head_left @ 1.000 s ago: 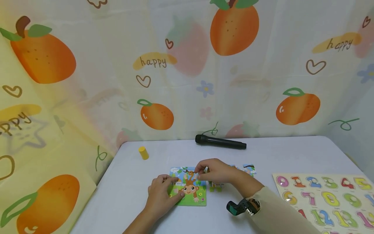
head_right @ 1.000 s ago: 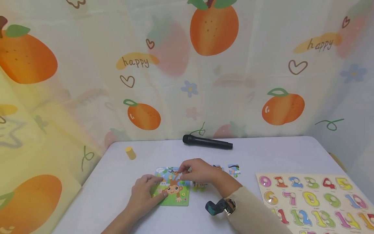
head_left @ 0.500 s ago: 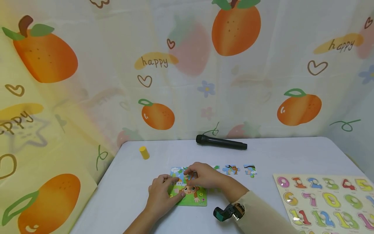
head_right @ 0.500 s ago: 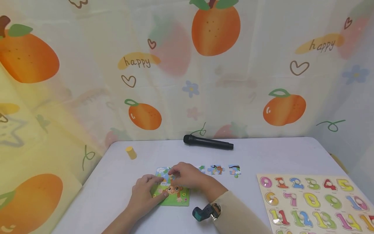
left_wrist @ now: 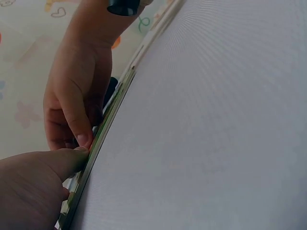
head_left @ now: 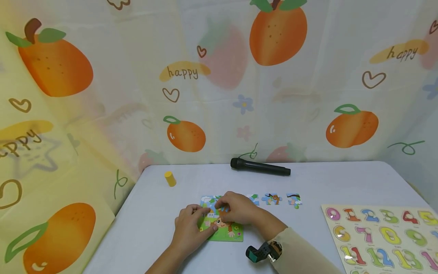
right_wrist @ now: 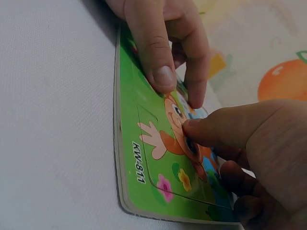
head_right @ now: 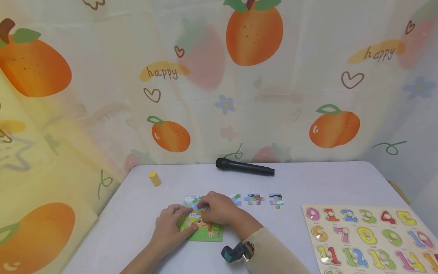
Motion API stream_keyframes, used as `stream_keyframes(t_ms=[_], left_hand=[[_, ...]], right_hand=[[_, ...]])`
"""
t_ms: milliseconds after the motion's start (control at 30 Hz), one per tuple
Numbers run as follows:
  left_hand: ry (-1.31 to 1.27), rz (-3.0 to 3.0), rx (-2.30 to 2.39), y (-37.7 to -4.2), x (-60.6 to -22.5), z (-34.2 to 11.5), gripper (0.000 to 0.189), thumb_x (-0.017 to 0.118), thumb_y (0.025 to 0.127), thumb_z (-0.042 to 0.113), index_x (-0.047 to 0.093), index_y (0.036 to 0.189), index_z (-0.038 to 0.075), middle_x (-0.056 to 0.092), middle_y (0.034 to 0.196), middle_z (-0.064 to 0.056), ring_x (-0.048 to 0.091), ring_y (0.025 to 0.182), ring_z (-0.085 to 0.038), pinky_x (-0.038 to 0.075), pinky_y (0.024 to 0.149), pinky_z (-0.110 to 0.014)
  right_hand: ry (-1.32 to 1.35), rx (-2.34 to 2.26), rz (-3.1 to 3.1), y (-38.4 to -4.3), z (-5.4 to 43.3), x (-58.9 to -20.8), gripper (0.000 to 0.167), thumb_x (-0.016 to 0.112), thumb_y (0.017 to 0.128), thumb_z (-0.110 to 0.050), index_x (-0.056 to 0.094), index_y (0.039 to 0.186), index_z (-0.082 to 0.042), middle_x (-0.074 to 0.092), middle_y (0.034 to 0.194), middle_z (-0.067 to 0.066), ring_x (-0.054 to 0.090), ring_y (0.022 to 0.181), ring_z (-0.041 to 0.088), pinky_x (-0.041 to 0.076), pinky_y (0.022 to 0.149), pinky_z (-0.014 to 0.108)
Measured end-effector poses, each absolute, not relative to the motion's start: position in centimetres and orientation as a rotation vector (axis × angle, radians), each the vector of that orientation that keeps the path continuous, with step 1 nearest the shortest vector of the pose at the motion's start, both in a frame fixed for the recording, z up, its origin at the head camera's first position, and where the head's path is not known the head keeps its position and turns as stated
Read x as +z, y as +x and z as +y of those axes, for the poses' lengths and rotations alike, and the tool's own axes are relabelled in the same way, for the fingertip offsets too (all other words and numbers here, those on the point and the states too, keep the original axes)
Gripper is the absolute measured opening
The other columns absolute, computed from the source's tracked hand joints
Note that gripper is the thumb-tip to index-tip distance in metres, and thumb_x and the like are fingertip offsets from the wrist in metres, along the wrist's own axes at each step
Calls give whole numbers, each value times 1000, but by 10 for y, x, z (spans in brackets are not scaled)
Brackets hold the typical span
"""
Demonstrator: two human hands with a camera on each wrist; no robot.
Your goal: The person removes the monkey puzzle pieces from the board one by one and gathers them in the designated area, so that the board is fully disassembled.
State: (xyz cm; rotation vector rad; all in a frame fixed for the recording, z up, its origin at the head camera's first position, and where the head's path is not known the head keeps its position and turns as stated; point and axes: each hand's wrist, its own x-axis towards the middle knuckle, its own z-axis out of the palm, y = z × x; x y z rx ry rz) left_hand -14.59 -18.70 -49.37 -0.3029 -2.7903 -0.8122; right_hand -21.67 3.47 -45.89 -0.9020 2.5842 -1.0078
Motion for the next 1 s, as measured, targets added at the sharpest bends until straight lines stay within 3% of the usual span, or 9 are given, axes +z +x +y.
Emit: stream_keyframes(t_ms=[400, 1000], left_hand=[[-302, -2796, -801, -147, -496, -189, 55, 87, 84, 53, 77, 128, 22, 57, 125, 2, 51, 114, -25, 36, 90, -50], [-292, -2802, -798, -148, -498, -188, 54, 88, 84, 52, 77, 128, 23, 56, 124, 3, 50, 114, -23, 36, 89, -49]], right_hand=[[-832, -1011, 2570, -218, 35, -460, 39, 84, 86, -12, 75, 124, -12, 59, 108, -3, 54, 89, 12, 48, 82, 32], [-783, -999, 2540, -220, 34, -452, 35, 88, 85, -9, 71, 115, -11, 60, 111, -1, 58, 100, 16, 50, 94, 40]])
